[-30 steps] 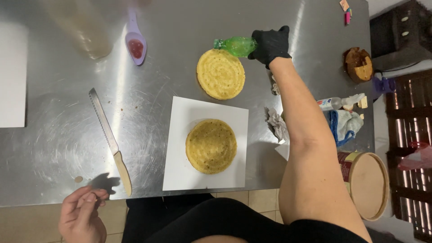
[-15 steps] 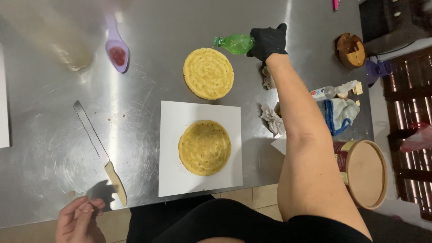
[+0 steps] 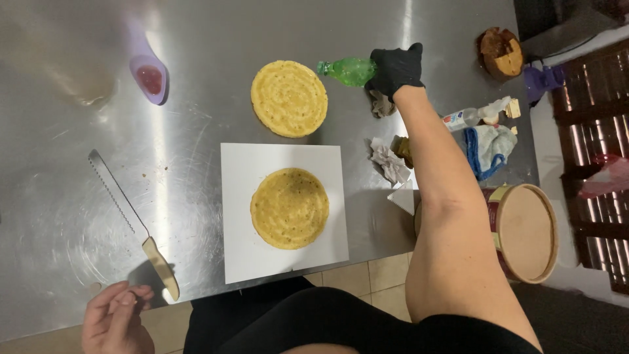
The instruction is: The recorder is removing parchment paper from a cake, slicing it horizontally into thin layers, and then moistening the layers with liquid from a green bottle.
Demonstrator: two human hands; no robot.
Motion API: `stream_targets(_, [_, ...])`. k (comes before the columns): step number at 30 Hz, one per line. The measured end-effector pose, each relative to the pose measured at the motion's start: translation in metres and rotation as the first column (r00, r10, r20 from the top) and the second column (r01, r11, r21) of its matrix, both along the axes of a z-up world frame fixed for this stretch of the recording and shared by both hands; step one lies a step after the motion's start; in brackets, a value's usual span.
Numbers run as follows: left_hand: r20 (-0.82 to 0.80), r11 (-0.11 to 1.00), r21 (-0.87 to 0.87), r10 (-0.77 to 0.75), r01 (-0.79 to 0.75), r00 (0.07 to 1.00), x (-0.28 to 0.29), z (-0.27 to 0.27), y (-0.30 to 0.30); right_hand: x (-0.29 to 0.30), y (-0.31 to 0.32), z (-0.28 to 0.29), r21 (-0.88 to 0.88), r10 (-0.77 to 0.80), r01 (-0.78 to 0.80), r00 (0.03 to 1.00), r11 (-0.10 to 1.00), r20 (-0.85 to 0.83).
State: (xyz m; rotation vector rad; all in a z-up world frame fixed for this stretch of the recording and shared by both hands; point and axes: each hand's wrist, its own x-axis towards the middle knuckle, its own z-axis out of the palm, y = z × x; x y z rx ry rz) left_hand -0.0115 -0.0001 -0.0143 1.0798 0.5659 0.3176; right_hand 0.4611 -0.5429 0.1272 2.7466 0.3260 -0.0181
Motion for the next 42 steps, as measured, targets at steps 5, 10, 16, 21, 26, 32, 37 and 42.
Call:
stream_targets(5, [-0.001, 1.0, 0.001, -0.014, 0.014, 1.0, 0.008, 0.009, -0.005, -0.026, -0.01, 0.001, 0.022, -0.019, 0.02, 1.0, 1.0, -0.005])
stream_targets(10, [-0.036, 0.998, 0.019, -0.057, 0.058, 0.998, 0.016, 0.025, -0.008, -0.056, -0.016, -0.001, 0.011, -0.035, 0.036, 0.999, 0.999, -0.04])
stream_targets(16, [0.019, 0.994, -0.024, -0.102, 0.103, 0.995, 0.019, 0.026, -0.006, -0.081, -0.009, 0.004, -0.05, -0.077, 0.072, 0.991, 0.996, -0.107])
stream_targets(21, [0.056, 0.992, -0.036, -0.116, 0.119, 0.992, 0.019, 0.027, -0.006, -0.095, -0.003, 0.001, -0.013, -0.008, 0.007, 0.995, 1.0, -0.095])
stream_targets(26, [0.084, 0.993, -0.033, -0.111, 0.114, 0.99, 0.018, 0.03, -0.006, -0.104, 0.011, -0.003, -0.015, -0.004, 0.002, 0.992, 1.0, -0.129])
stream_targets(32, [0.057, 0.993, -0.042, -0.106, 0.108, 0.993, 0.015, 0.032, -0.004, -0.109, 0.041, -0.003, 0.109, 0.194, -0.19, 0.981, 0.976, -0.021])
stream_targets(37, [0.072, 0.995, -0.051, -0.084, 0.088, 0.994, 0.012, 0.029, -0.001, -0.103, 0.063, -0.002, 0.134, 0.159, -0.139, 0.976, 0.981, -0.148])
stream_targets(42, [0.046, 0.997, -0.033, -0.068, 0.07, 0.997, 0.008, 0.035, 0.001, -0.095, 0.066, -0.014, 0.174, 0.229, -0.208, 0.967, 0.962, -0.112])
